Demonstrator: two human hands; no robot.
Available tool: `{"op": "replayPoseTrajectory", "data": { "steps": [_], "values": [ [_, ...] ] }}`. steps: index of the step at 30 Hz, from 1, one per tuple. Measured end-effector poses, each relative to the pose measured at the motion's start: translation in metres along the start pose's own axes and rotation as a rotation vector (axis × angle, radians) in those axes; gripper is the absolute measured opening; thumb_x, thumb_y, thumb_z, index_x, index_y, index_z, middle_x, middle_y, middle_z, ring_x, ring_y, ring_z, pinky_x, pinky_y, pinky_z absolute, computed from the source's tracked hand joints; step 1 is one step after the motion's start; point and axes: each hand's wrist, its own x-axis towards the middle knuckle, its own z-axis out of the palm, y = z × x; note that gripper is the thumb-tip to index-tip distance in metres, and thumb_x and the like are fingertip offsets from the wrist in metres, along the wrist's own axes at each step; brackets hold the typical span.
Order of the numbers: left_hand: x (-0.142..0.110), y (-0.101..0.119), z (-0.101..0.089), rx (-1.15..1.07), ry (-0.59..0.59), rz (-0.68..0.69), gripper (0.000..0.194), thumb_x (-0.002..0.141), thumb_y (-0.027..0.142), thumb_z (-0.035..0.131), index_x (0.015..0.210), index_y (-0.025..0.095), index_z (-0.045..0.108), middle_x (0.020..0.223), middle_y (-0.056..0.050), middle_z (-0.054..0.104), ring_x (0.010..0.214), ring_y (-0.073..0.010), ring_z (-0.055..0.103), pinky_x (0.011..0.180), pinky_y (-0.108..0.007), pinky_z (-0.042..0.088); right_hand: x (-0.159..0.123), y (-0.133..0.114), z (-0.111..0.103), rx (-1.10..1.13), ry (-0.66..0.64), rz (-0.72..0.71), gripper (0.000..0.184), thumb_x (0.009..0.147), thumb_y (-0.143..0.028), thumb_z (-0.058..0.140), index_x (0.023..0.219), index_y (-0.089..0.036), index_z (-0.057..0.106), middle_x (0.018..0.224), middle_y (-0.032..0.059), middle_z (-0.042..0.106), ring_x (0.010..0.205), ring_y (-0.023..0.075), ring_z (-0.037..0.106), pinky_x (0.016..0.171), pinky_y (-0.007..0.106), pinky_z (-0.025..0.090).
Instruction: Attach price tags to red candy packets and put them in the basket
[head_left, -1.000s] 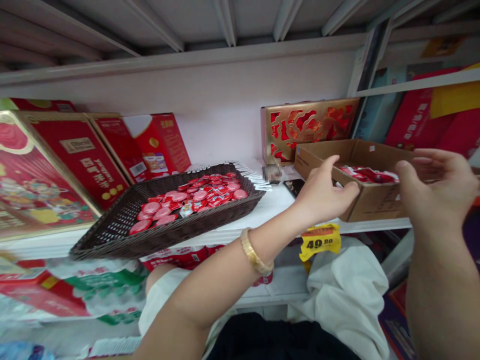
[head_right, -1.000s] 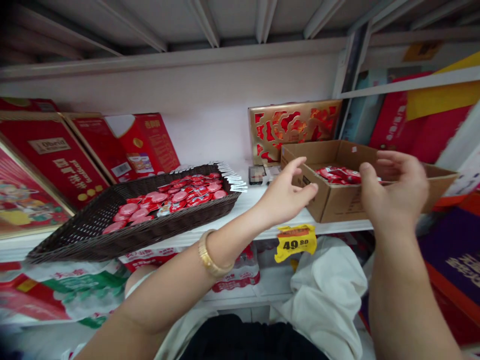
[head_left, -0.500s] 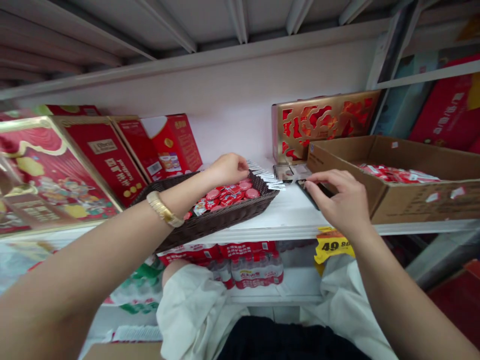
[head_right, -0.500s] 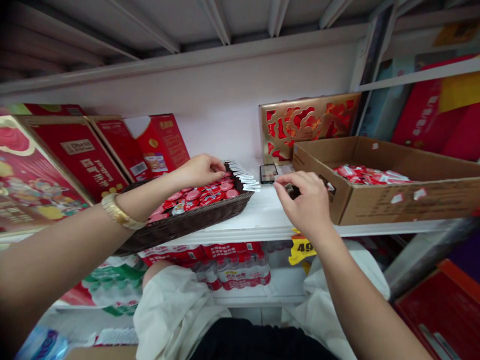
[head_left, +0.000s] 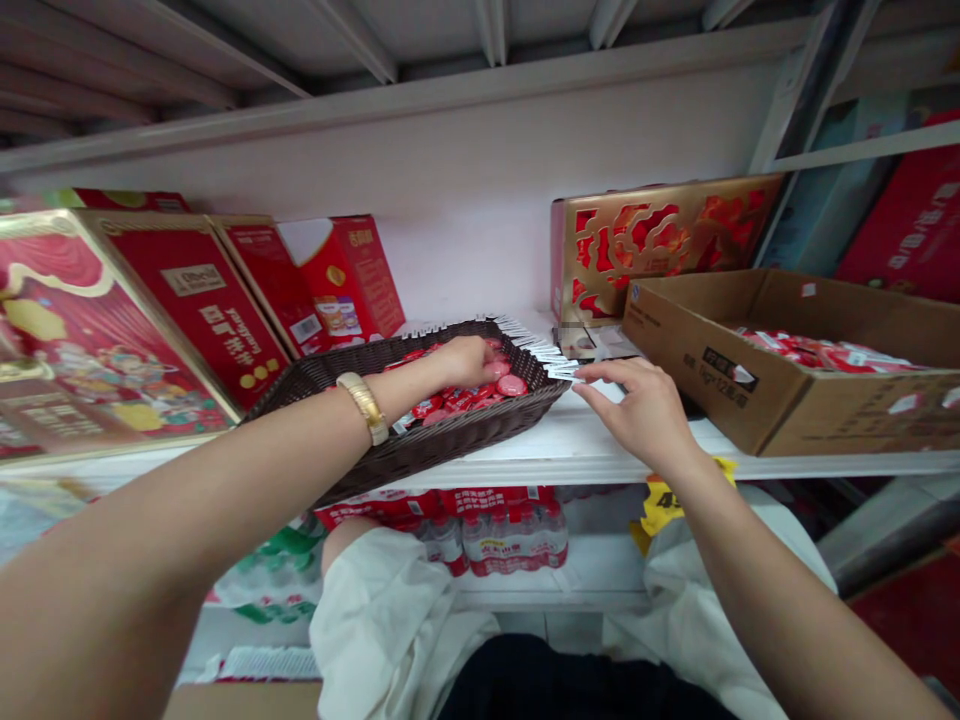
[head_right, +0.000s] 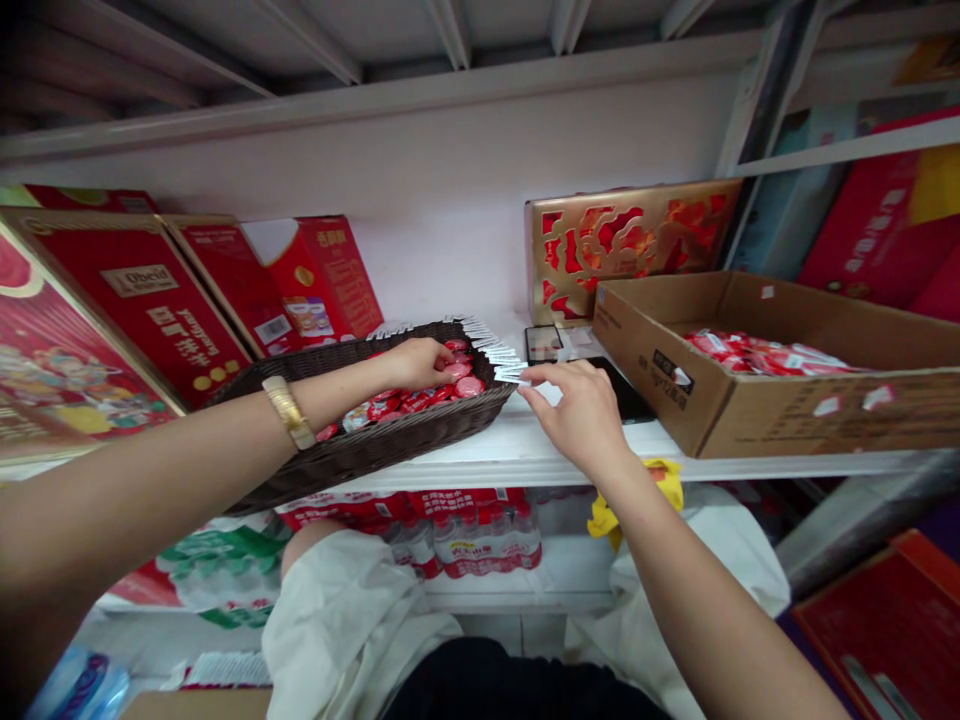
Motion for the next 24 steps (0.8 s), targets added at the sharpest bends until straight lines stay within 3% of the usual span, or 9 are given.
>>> {"op": "replayPoseTrajectory", "data": {
  "steps": [3, 7, 13, 18, 21, 24],
  "values": [
    [0.0, -0.002, 0.001, -0.031, 0.012, -0.028, 0.033, 0.071, 0.034, 0.068, 0.098, 0.016, 0.075, 0.08, -0.004, 0.072, 0.071, -0.0176, 0.059, 0.062, -0.023, 0.035, 0.002, 0.0, 0.001, 0.009, 0.005, -0.009, 0.011, 0.084, -0.031, 0.07, 0.085, -0.023, 0.078, 0.084, 0.0059, 0.077, 0.081, 0.0247, 0.068, 0.078, 0.038, 0.048],
    [-0.003, -0.001, 0.0, -0.076, 0.008, -0.086, 0.036, 0.061, 0.028, 0.071, 0.095, 0.014, 0.075, 0.066, 0.0, 0.066, 0.062, -0.0155, 0.054, 0.058, -0.024, 0.034, 0.004, -0.002, 0.0, 0.024, 0.027, -0.033, 0.011, 0.084, -0.03, 0.069, 0.081, -0.023, 0.077, 0.083, 0.0066, 0.077, 0.081, 0.0247, 0.068, 0.078, 0.038, 0.049],
    [-0.011, -0.006, 0.0, -0.209, 0.013, -0.115, 0.02, 0.062, 0.023, 0.065, 0.079, 0.016, 0.075, 0.054, 0.004, 0.056, 0.054, -0.0123, 0.047, 0.054, -0.024, 0.032, 0.004, -0.011, -0.002, 0.052, 0.085, -0.039, 0.009, 0.083, -0.03, 0.07, 0.079, -0.024, 0.076, 0.081, 0.0054, 0.076, 0.077, 0.0229, 0.068, 0.076, 0.038, 0.051],
    [-0.025, -0.008, -0.019, -0.354, 0.015, -0.152, 0.006, 0.063, 0.021, 0.069, 0.064, 0.016, 0.071, 0.042, 0.004, 0.047, 0.047, -0.0125, 0.045, 0.052, -0.026, 0.032, -0.002, -0.021, -0.011, 0.154, 0.144, -0.026, 0.008, 0.084, -0.029, 0.07, 0.082, -0.024, 0.076, 0.084, 0.0047, 0.077, 0.081, 0.0222, 0.068, 0.079, 0.038, 0.052],
    [-0.046, 0.001, -0.033, -0.475, 0.058, -0.168, 0.013, 0.073, 0.023, 0.066, 0.079, 0.015, 0.074, 0.05, 0.001, 0.057, 0.052, -0.0144, 0.055, 0.055, -0.026, 0.041, -0.01, -0.03, -0.022, 0.236, 0.195, -0.002, 0.005, 0.083, -0.026, 0.071, 0.083, -0.023, 0.075, 0.085, 0.0041, 0.076, 0.08, 0.0209, 0.068, 0.078, 0.037, 0.053],
    [-0.079, 0.024, -0.033, -0.926, 0.086, -0.114, 0.023, 0.078, 0.018, 0.065, 0.099, 0.013, 0.074, 0.074, -0.007, 0.073, 0.068, -0.0153, 0.068, 0.066, -0.026, 0.052, -0.021, -0.04, -0.033, 0.317, 0.26, 0.059, 0.003, 0.082, -0.025, 0.072, 0.083, -0.023, 0.075, 0.084, 0.0029, 0.076, 0.078, 0.0196, 0.068, 0.075, 0.036, 0.054]
  ]
}}
